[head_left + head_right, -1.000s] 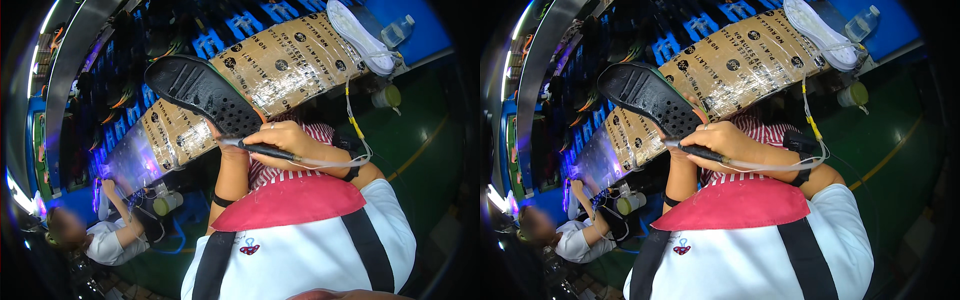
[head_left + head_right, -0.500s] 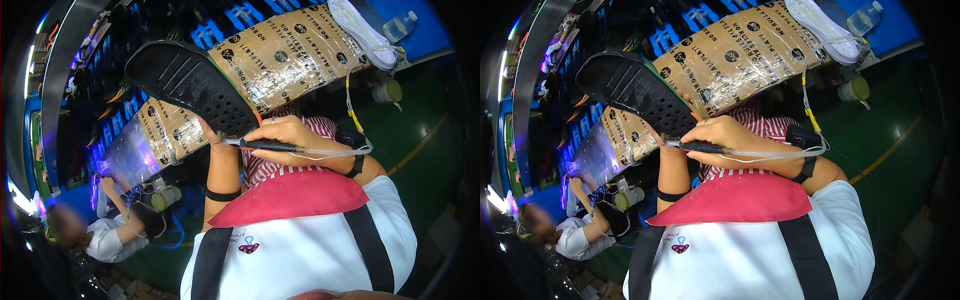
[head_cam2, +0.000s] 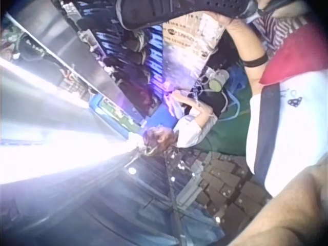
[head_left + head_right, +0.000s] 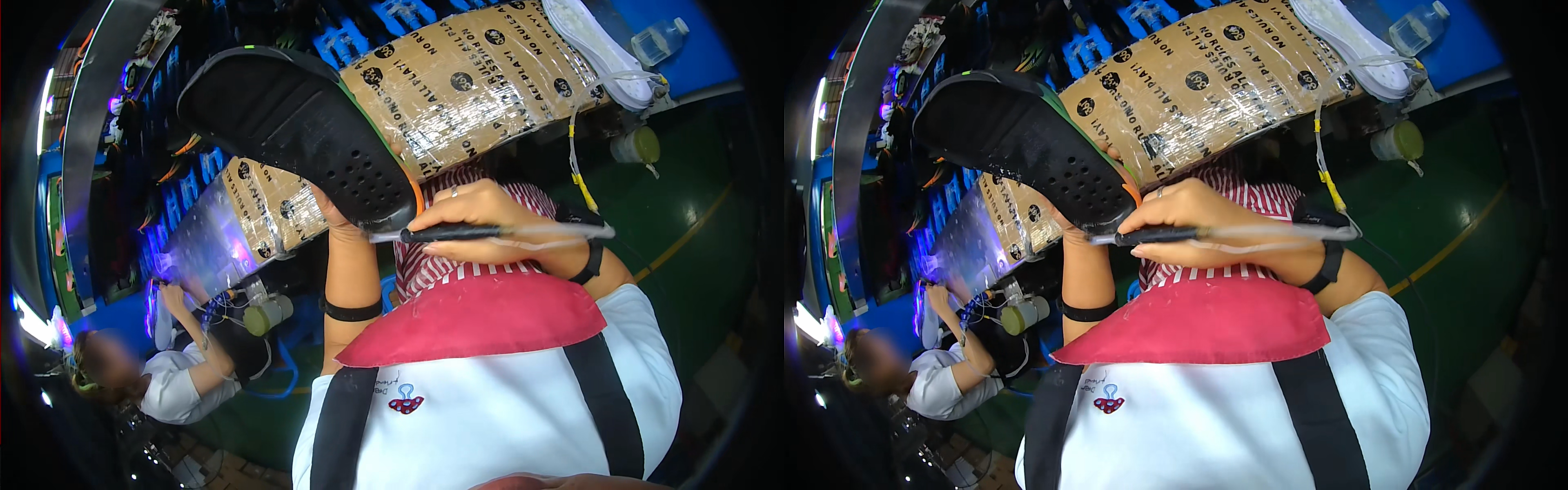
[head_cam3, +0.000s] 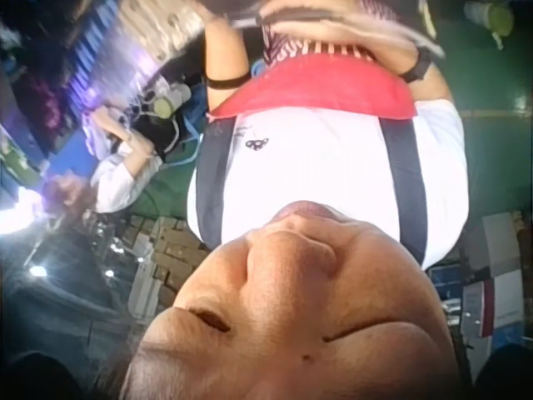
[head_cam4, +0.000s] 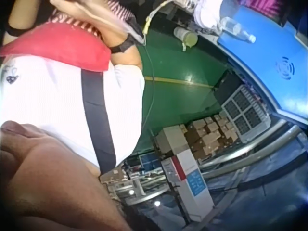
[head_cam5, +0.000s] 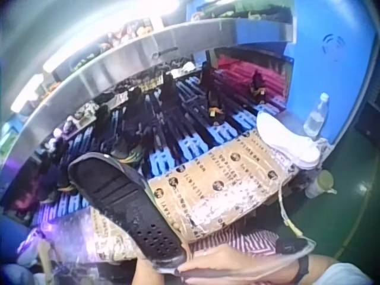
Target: Applying adhesive or cement to the bottom of shoe soles using a specialized brush tool and placing finished soles on a conveyor.
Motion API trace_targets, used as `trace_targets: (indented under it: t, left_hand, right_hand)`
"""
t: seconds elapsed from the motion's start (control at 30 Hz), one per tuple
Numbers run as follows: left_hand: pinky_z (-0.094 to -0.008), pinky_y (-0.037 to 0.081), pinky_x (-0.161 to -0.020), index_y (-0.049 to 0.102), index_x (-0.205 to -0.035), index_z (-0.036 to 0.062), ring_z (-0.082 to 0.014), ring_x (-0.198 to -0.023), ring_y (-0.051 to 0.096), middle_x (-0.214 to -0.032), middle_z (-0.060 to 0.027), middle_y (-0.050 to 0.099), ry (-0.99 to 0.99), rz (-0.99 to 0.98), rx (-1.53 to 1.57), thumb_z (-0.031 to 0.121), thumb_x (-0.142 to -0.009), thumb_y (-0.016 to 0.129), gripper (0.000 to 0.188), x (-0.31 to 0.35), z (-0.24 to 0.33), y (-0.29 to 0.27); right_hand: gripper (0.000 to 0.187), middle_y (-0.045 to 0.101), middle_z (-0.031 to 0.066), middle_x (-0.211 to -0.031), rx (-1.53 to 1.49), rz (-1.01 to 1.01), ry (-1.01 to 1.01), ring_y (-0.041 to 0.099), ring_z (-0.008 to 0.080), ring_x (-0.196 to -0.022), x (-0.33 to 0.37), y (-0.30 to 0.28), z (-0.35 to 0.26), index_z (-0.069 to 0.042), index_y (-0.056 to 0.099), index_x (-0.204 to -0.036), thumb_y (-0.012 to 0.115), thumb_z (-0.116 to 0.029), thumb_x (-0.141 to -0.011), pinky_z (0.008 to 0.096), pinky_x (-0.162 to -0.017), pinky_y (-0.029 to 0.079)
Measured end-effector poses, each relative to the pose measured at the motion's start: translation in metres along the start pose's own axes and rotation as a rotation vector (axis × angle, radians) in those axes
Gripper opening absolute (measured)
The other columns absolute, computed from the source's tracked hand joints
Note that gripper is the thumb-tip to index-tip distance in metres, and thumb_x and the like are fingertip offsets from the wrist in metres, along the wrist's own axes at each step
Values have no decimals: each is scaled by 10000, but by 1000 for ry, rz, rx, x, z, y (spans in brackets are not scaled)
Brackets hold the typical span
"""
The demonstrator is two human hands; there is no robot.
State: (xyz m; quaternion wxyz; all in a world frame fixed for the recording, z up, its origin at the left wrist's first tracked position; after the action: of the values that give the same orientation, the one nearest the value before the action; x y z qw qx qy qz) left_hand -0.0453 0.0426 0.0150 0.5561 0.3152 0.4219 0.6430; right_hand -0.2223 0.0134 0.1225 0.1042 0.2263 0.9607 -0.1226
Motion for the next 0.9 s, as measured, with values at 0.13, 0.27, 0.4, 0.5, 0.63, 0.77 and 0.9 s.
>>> trace_targets:
  t: [0.13,0.27,0.4,0.5,0.63,0.77,0.9]
  left_hand:
    - [-479,419,-949,382,-1319,42,-349,-1146,477,-1272,-189,467,-51,68,-63,615,-781,528,799,2,5,-12]
    - [-477,398,-986,440,-1306,89,-299,-1172,489,-1299,-125,484,-132,-37,-64,499,-834,545,634,1,8,-23]
    - [-469,410,-980,461,-1289,84,-294,-1157,505,-1282,-127,500,-204,-57,-84,461,-837,564,598,0,10,-10]
    - [-463,420,-972,463,-1283,75,-294,-1138,521,-1266,-131,514,-227,-68,-38,435,-840,572,580,-4,11,2]
    - [-459,432,-960,469,-1274,64,-293,-1125,532,-1244,-139,529,-227,-56,-48,413,-836,586,572,-5,8,10]
    - [-439,463,-929,474,-1257,27,-299,-1090,557,-1224,-159,540,-233,-60,35,350,-839,598,542,0,13,20]
    - [-409,486,-895,477,-1236,-21,-280,-1039,587,-1188,-177,558,-320,-67,51,301,-842,595,522,-4,10,21]
  right_hand:
    - [257,611,123,-720,65,124,-27,586,208,-594,-3,-9,-4,4,647,-960,709,-47,-716,277,-534,440]
    - [271,609,139,-752,50,33,-85,593,248,-624,2,8,3,-7,631,-988,696,-99,-741,297,-560,451]
    - [266,629,122,-746,-172,-110,19,599,208,-619,1,-1,-1,-14,654,-972,711,-113,-732,286,-563,455]
    - [262,606,111,-717,54,33,5,585,215,-607,1,-7,3,-15,650,-979,703,-117,-744,285,-543,444]
    - [276,611,120,-756,53,-17,-64,595,253,-639,5,6,-1,-14,635,-992,705,-96,-738,298,-587,471]
    - [263,615,121,-766,-104,-126,-55,594,246,-629,4,-4,-3,-13,637,-985,700,-78,-738,284,-575,465]
    - [271,599,129,-748,144,-15,-58,583,244,-628,3,-4,5,-13,633,-989,705,-91,-740,310,-566,452]
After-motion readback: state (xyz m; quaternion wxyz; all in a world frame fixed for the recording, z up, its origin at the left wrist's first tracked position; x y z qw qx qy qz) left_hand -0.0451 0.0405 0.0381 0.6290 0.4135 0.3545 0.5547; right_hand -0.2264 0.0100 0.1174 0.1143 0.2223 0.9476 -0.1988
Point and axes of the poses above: each hand's wrist, its own x-axis away from the middle knuckle, its own y-axis out of the palm, z = x × y, the point moved 5 cm from there along -x, towards the middle knuckle
